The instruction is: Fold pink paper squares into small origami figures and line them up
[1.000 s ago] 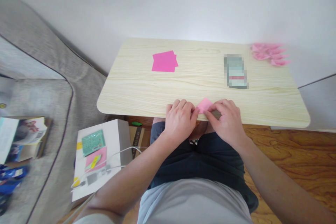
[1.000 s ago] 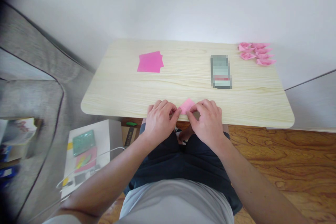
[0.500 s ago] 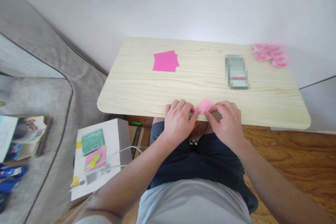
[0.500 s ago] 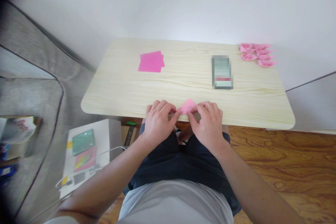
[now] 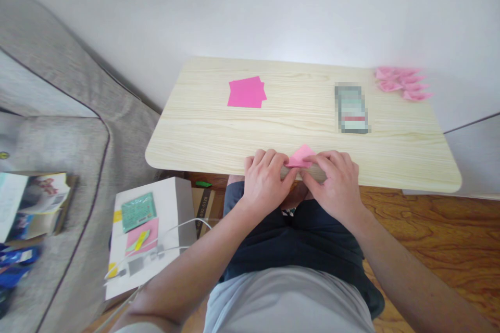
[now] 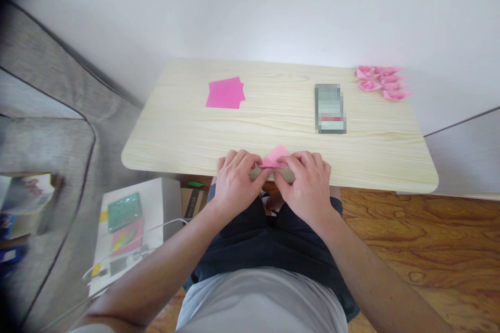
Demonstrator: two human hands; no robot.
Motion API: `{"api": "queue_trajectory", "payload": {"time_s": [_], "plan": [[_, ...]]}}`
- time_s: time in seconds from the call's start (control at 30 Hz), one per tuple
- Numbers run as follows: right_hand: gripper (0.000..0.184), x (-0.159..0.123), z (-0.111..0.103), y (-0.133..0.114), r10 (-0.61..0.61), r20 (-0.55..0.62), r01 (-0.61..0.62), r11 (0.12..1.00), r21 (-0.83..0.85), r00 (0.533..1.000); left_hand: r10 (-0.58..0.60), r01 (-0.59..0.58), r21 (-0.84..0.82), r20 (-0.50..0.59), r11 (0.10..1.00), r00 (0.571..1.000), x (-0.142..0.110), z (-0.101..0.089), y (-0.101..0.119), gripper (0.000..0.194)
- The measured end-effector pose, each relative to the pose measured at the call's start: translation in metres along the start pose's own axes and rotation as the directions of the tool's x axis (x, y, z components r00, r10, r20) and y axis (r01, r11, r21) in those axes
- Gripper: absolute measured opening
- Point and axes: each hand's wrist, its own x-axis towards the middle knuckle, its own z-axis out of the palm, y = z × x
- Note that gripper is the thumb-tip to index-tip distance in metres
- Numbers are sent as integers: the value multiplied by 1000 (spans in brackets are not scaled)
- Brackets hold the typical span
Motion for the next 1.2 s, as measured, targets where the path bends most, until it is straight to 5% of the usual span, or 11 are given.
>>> {"api": "queue_trajectory", "payload": {"time_s": [0.4,0.67,0.93,1.2], "plan": [[13,-16,0,2,-129,-16,129,988,82,992,-30,30,-79,3,996,1000,-5,-17,-3,39],[11,-16,2,3,-166,-21,167,983,71,986,-15,16,-91,11,996,1000,-3,-14,-2,23],[52,4,1,-4,-100,37,98,994,48,994,-34,33,-69,-8,997,999,-4,-12,1,42],[59,19,1,-1,-160,107,157,987,40,981,-36,35,-66,-10,997,999,-4,-16,0,36]]}}
